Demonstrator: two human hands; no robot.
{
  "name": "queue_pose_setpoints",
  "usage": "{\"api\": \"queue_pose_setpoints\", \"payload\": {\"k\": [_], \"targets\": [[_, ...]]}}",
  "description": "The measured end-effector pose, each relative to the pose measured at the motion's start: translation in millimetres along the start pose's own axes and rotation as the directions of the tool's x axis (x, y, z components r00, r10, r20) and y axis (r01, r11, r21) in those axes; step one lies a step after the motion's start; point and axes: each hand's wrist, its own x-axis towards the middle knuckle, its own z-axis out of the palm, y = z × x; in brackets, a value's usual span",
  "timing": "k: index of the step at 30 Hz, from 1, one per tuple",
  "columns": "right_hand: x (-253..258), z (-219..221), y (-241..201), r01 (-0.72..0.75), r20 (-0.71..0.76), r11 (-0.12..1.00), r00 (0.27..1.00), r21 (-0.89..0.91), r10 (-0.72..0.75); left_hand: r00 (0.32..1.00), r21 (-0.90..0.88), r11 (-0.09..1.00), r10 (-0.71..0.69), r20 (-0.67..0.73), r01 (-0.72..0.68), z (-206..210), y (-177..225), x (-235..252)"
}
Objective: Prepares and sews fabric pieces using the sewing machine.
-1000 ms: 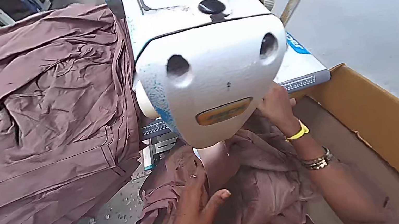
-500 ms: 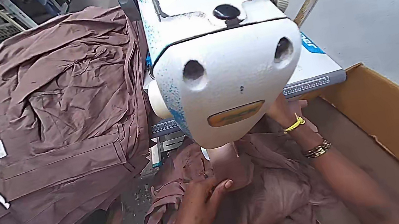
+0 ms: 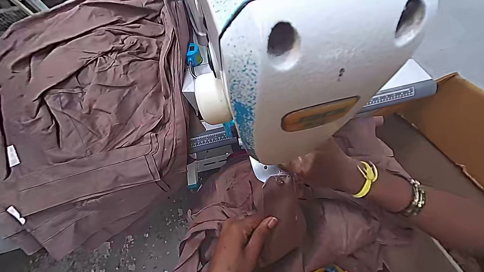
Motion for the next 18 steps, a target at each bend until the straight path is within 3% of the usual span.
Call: {"api": "queue_pose_setpoints", "payload": {"k": [3, 4, 8, 10, 12, 14, 16, 18], "targets": [[-9.4, -1.5, 1.4, -0.257, 0.051, 0.944, 0.966, 0.206, 0.252, 1.0, -0.063, 0.998, -0.007, -0.006, 0.007, 1.1, -6.2, 1.0], [-11.9, -1.1, 3.8, -0.263, 0.043, 0.941, 0.965, 0.211, 0.26, 1.0, -0.1, 0.994, -0.031, 0.006, 0.031, 2.4, -6.9, 2.9], [-12.4, 1.8, -3.0, -0.033, -0.025, 0.999, 0.999, -0.001, 0.033, 0.986, -0.191, 0.971, -0.122, 0.112, 0.142, 2.1, -3.3, 9.6], [-12.8, -2.4, -2.1, -0.158, 0.005, 0.979, 0.987, 0.132, 0.158, 0.986, -0.207, 0.969, -0.114, 0.125, 0.138, -0.1, -3.2, 11.1], [-14.5, -10.8, 4.2, -0.386, 0.066, 0.826, 0.916, 0.41, 0.395, 0.993, -0.201, 0.977, -0.054, 0.108, 0.076, -1.9, -6.9, 7.9], [-16.2, -19.3, 11.2, -0.552, 0.165, 0.577, 0.793, 0.601, 0.587, 0.994, -0.177, 0.984, 0.031, 0.104, -0.012, -3.5, -13.2, 1.7], [-21.4, -25.6, 15.4, -0.665, 0.311, 0.325, 0.652, 0.672, 0.692, 0.988, -0.158, 0.985, 0.085, 0.126, -0.064, -3.4, -19.9, -4.4], [-26.6, -26.6, 15.2, -0.732, 0.401, 0.228, 0.575, 0.642, 0.713, 0.98, -0.144, 0.985, 0.115, 0.162, -0.092, -3.1, -25.4, -9.1]]}}
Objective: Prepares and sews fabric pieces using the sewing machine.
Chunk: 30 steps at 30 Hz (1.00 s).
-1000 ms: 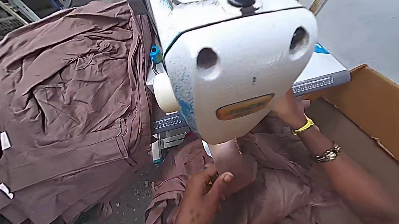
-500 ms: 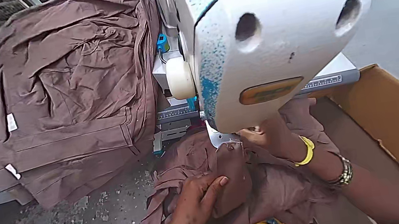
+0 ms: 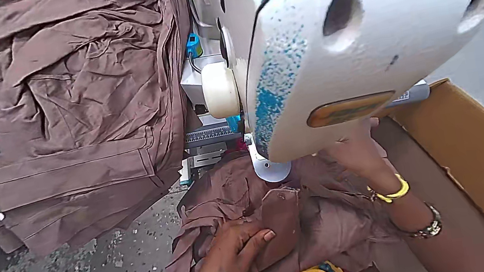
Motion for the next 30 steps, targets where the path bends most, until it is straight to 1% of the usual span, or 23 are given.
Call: {"api": "queue_pose_setpoints", "payload": {"k": [2, 4, 6, 7, 8, 11, 13, 15, 17, 19, 21, 25, 26, 27, 28, 29, 30], "targets": [[-3.7, 0.8, 6.9, -0.015, -0.007, 0.997, 1.0, -0.078, 0.014, 0.998, 0.007, 1.0, 0.024, 0.059, -0.025, -1.6, -1.5, -4.3], [-5.0, 1.9, 12.0, 0.012, -0.055, 0.99, 0.998, -0.144, -0.02, 0.994, 0.012, 0.999, 0.032, 0.108, -0.033, -1.5, -1.4, -6.6], [-5.3, 6.4, 13.0, 0.057, -0.076, 0.987, 0.995, -0.152, -0.069, 0.989, 0.021, 0.999, 0.029, 0.145, -0.032, -0.4, -1.3, -7.6], [-5.5, 10.7, 10.7, 0.069, -0.061, 0.99, 0.995, -0.126, -0.078, 0.987, 0.022, 0.999, 0.031, 0.158, -0.034, 0.7, -0.9, -7.5], [-5.1, 16.0, 7.5, 0.053, -0.033, 0.995, 0.998, -0.087, -0.056, 0.985, 0.02, 0.999, 0.037, 0.166, -0.041, 1.8, -0.4, -6.6], [0.7, 33.4, 5.8, -0.038, 0.03, 0.999, 0.999, -0.022, 0.039, 0.985, 0.031, 0.998, 0.053, 0.162, -0.059, 5.7, 2.5, -3.4], [4.4, 40.7, 8.6, -0.039, 0.019, 0.999, 0.999, -0.03, 0.039, 0.987, 0.047, 0.996, 0.073, 0.145, -0.081, 7.5, 5.7, -1.9], [6.1, 42.2, 5.9, -0.053, -0.022, 0.999, 0.998, 0.011, 0.054, 0.987, 0.052, 0.994, 0.087, 0.132, -0.095, 7.6, 6.7, -2.2], [5.4, 39.1, 2.0, -0.082, -0.045, 0.995, 0.995, 0.059, 0.085, 0.989, 0.044, 0.996, 0.075, 0.126, -0.081, 7.3, 5.6, -4.3], [4.7, 33.6, 0.7, -0.132, -0.031, 0.985, 0.99, 0.112, 0.136, 0.991, 0.037, 0.997, 0.064, 0.118, -0.069, 8.0, 2.7, -5.2], [3.6, 28.7, 1.5, -0.125, -0.048, 0.984, 0.99, 0.13, 0.132, 0.99, 0.03, 0.997, 0.065, 0.128, -0.069, 8.3, 1.9, -3.5], [3.1, 26.2, -4.2, -0.045, -0.117, 0.989, 0.991, 0.142, 0.062, 0.986, 0.036, 0.996, 0.071, 0.15, -0.077, 8.4, 3.2, 1.3], [2.8, 26.9, -4.8, -0.006, -0.13, 0.993, 0.991, 0.121, 0.021, 0.986, 0.034, 0.996, 0.071, 0.151, -0.077, 8.1, 3.3, 1.7], [2.5, 27.9, -3.5, 0.062, -0.14, 0.996, 0.989, 0.06, -0.053, 0.986, 0.034, 0.996, 0.077, 0.147, -0.083, 8.1, 3.3, 2.1], [1.9, 29.3, -0.9, 0.151, -0.145, 0.987, 0.977, -0.05, -0.156, 0.986, 0.033, 0.995, 0.083, 0.146, -0.089, 7.8, 3.4, 2.2], [0.7, 30.8, 2.0, 0.251, -0.136, 0.947, 0.95, -0.2, -0.281, 0.985, 0.034, 0.995, 0.088, 0.149, -0.094, 7.3, 3.7, 2.1], [-0.8, 32.4, 5.0, 0.359, -0.105, 0.85, 0.898, -0.386, -0.427, 0.985, 0.038, 0.995, 0.09, 0.149, -0.096, 7.0, 3.8, 1.8]]}}
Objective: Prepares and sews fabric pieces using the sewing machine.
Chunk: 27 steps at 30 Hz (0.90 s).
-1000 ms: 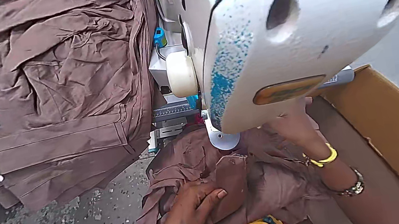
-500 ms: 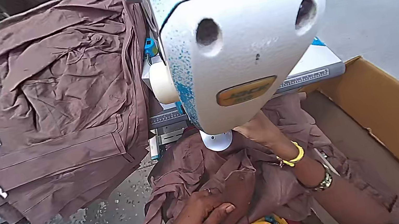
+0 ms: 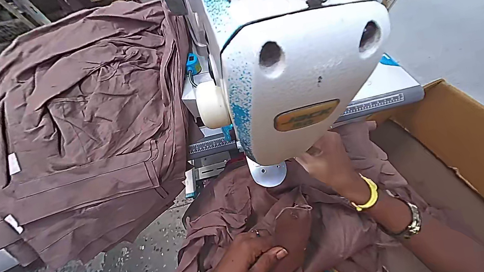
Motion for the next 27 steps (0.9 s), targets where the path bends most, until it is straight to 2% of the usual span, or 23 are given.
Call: {"api": "queue_pose_setpoints", "payload": {"k": [1, 3, 5, 6, 8, 10, 12, 13, 15, 17, 24, 26, 27], "targets": [[-2.3, 1.9, 1.7, 0.171, -0.002, 0.97, 0.985, -0.174, -0.174, 1.0, 0.006, 1.0, -0.001, -0.002, 0.001, -0.4, 0.2, -0.3], [-4.1, 4.9, 1.5, 0.438, 0.082, 0.811, 0.893, -0.389, -0.443, 1.0, 0.006, 1.0, -0.007, -0.003, 0.007, -0.9, 0.6, -0.8], [4.0, 8.5, -5.4, 0.584, 0.201, 0.659, 0.8, -0.473, -0.565, 1.0, 0.008, 1.0, -0.006, -0.004, 0.006, -0.3, 0.2, 0.3], [9.6, 9.5, -10.3, 0.587, 0.24, 0.643, 0.801, -0.492, -0.548, 1.0, 0.011, 1.0, -0.006, 0.0, 0.006, -0.1, 0.5, 1.4], [17.3, 6.2, -21.7, 0.512, 0.294, 0.716, 0.859, -0.475, -0.419, 1.0, 0.011, 1.0, -0.002, 0.01, 0.002, 0.1, 2.2, 4.0], [13.8, 3.7, -15.4, 0.359, 0.237, 0.871, 0.927, -0.337, -0.29, 1.0, 0.01, 1.0, -0.01, 0.007, 0.01, -1.2, 3.4, 3.0], [8.2, 4.0, -1.0, 0.117, 0.172, 0.988, 0.98, -0.104, -0.098, 1.0, -0.012, 1.0, -0.025, -0.004, 0.025, -2.2, 1.4, 1.0], [8.1, 3.7, 1.1, -0.024, 0.186, 1.0, 0.982, 0.003, 0.023, 0.999, -0.041, 0.998, -0.039, -0.008, 0.038, -0.8, -0.9, -0.2], [10.5, 6.3, 0.0, -0.23, 0.247, 0.963, 0.95, 0.138, 0.191, 0.998, -0.074, 0.996, -0.055, 0.009, 0.056, 1.2, -3.6, -1.4], [14.1, 12.8, 0.0, -0.316, 0.262, 0.929, 0.929, 0.194, 0.262, 0.999, -0.063, 0.997, -0.037, 0.038, 0.04, 0.0, -2.5, 2.1], [13.6, 25.0, -6.2, -0.41, 0.188, 0.874, 0.91, 0.262, 0.371, 0.998, -0.074, 0.997, -0.033, 0.045, 0.036, 1.9, -7.6, 9.0], [11.2, 17.5, -1.1, -0.441, 0.251, 0.811, 0.895, 0.384, 0.368, 0.998, -0.055, 0.998, -0.022, 0.054, 0.025, 3.3, -4.9, 12.0], [7.5, 11.0, 6.2, -0.473, 0.327, 0.754, 0.877, 0.457, 0.352, 0.999, -0.044, 0.999, -0.012, 0.038, 0.014, 2.6, -3.4, 12.0]]}}
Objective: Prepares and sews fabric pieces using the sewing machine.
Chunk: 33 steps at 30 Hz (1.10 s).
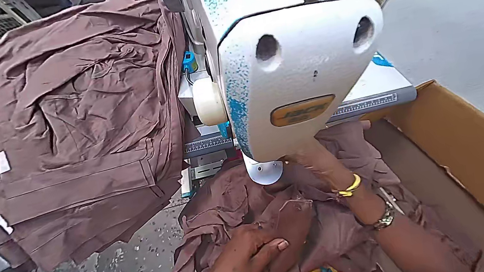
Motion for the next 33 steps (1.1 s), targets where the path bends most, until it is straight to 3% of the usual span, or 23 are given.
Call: {"api": "queue_pose_setpoints", "payload": {"k": [1, 3, 5, 6, 9, 11, 13, 17, 22, 29, 33], "targets": [[-5.2, -11.5, 8.9, -0.028, 0.111, 0.997, 0.994, 0.069, 0.02, 0.999, 0.017, 1.0, 0.019, -0.03, -0.018, -1.3, 1.0, -1.3], [-24.1, -30.5, 28.9, -0.148, 0.379, 0.989, 0.917, 0.025, 0.128, 0.991, 0.041, 0.998, 0.059, -0.124, -0.054, -4.2, 2.0, -6.3], [-42.9, -31.2, 36.1, -0.254, 0.534, 0.96, 0.798, -0.121, 0.279, 0.975, 0.049, 0.996, 0.088, -0.206, -0.079, -8.5, 1.1, -11.8], [-48.9, -28.7, 33.7, -0.224, 0.561, 0.967, 0.788, -0.125, 0.255, 0.968, 0.044, 0.995, 0.099, -0.23, -0.091, -11.0, 1.7, -13.0], [-49.0, -26.9, 10.7, -0.009, 0.394, 0.999, 0.919, -0.047, 0.027, 0.951, 0.028, 0.995, 0.105, -0.291, -0.101, -16.9, 7.0, -8.3], [-38.5, -25.9, 0.9, 0.048, 0.247, 0.989, 0.969, -0.137, -0.013, 0.938, 0.006, 0.997, 0.072, -0.34, -0.075, -18.6, 8.5, 2.5], [-26.6, -23.5, -1.1, -0.011, 0.123, 0.976, 0.992, -0.219, 0.038, 0.923, -0.098, 0.995, -0.042, -0.382, 0.005, -20.2, 10.8, 16.7], [-10.2, -18.5, -4.8, -0.119, -0.018, 0.978, 0.993, -0.169, 0.118, 0.862, -0.327, 0.93, -0.298, -0.41, 0.166, -27.1, 20.1, 40.2], [2.7, -25.9, -6.6, -0.09, -0.059, 0.97, 0.995, -0.227, 0.079, 0.777, -0.324, 0.914, -0.384, -0.499, 0.243, -32.4, 26.3, 57.7], [6.4, -24.7, -7.1, -0.109, -0.072, 0.932, 0.993, -0.344, 0.09, 0.731, -0.293, 0.912, -0.406, -0.548, 0.287, -28.6, 28.9, 60.0], [6.7, -54.2, -8.0, -0.034, -0.096, 0.702, 0.994, -0.711, -0.049, 0.731, -0.294, 0.913, -0.404, -0.55, 0.284, -26.9, 24.8, 60.6]]}}
